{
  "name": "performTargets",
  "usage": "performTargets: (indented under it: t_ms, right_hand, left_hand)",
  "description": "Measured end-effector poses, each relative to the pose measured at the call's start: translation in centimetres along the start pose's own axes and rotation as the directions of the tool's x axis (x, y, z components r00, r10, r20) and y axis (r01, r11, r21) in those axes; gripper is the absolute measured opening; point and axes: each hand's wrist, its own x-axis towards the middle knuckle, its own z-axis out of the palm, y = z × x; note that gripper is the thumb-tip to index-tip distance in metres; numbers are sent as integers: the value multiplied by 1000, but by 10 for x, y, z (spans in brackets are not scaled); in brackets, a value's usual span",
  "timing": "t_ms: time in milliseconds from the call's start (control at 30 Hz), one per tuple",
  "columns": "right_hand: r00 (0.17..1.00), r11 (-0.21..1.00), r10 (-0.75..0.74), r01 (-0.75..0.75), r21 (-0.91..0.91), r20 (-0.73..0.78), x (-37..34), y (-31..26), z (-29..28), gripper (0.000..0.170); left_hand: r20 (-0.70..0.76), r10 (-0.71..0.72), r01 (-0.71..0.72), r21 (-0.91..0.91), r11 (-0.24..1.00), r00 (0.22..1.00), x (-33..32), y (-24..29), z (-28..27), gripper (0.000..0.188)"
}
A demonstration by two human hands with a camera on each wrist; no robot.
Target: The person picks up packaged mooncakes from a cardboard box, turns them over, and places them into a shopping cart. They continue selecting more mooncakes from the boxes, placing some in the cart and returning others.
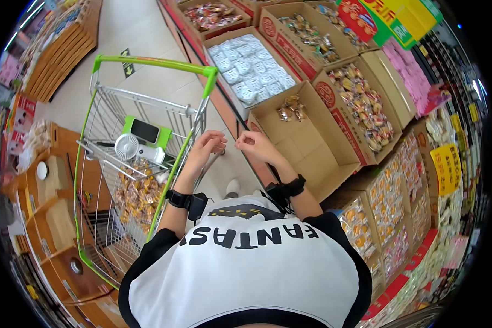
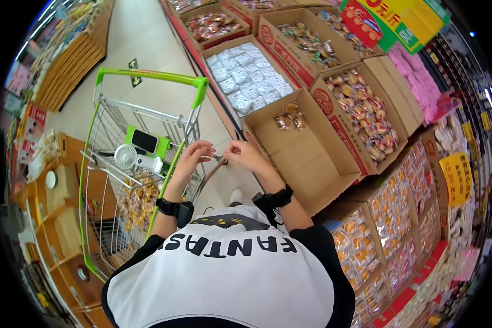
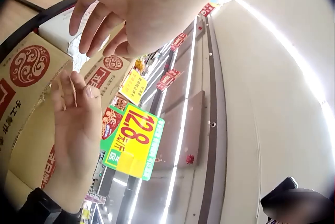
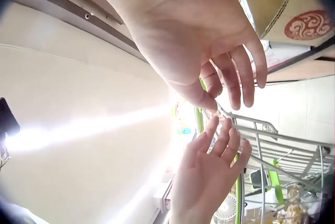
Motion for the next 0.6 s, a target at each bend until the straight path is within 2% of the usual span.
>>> performTargets:
  t_ms: [67,200,267,300,333,400,433,567,600]
  right_hand:
    - [996,998,-55,55,-11,-69,-4,2,-11,12]
    - [984,996,-65,54,-66,-169,-10,10,-38,12]
    - [970,999,39,-45,-20,-240,-16,5,-51,12]
    - [963,993,122,-116,38,-242,-14,21,-63,13]
    - [960,992,122,-116,39,-251,-15,25,-71,13]
    - [923,983,69,-128,-131,-379,-17,32,-89,16]
    - [904,945,64,-191,-266,-422,-18,44,-103,19]
    - [867,911,27,-226,-344,-498,-18,95,-156,24]
    - [824,864,39,-312,-395,-565,-17,105,-171,27]
  left_hand:
    - [52,-14,13,26,1000,999,8,-2,7,21]
    - [104,-62,60,27,998,993,22,-10,21,20]
    - [117,-88,83,47,995,989,27,-12,26,20]
    - [127,-90,84,50,995,988,28,-13,28,20]
    - [135,-94,88,49,995,986,30,-14,30,19]
    - [149,-97,90,50,995,984,33,-14,33,19]
    - [151,-93,86,55,995,984,34,-14,33,19]
    - [136,-98,91,56,994,986,37,-11,34,19]
    - [137,-99,92,56,994,986,37,-10,35,19]
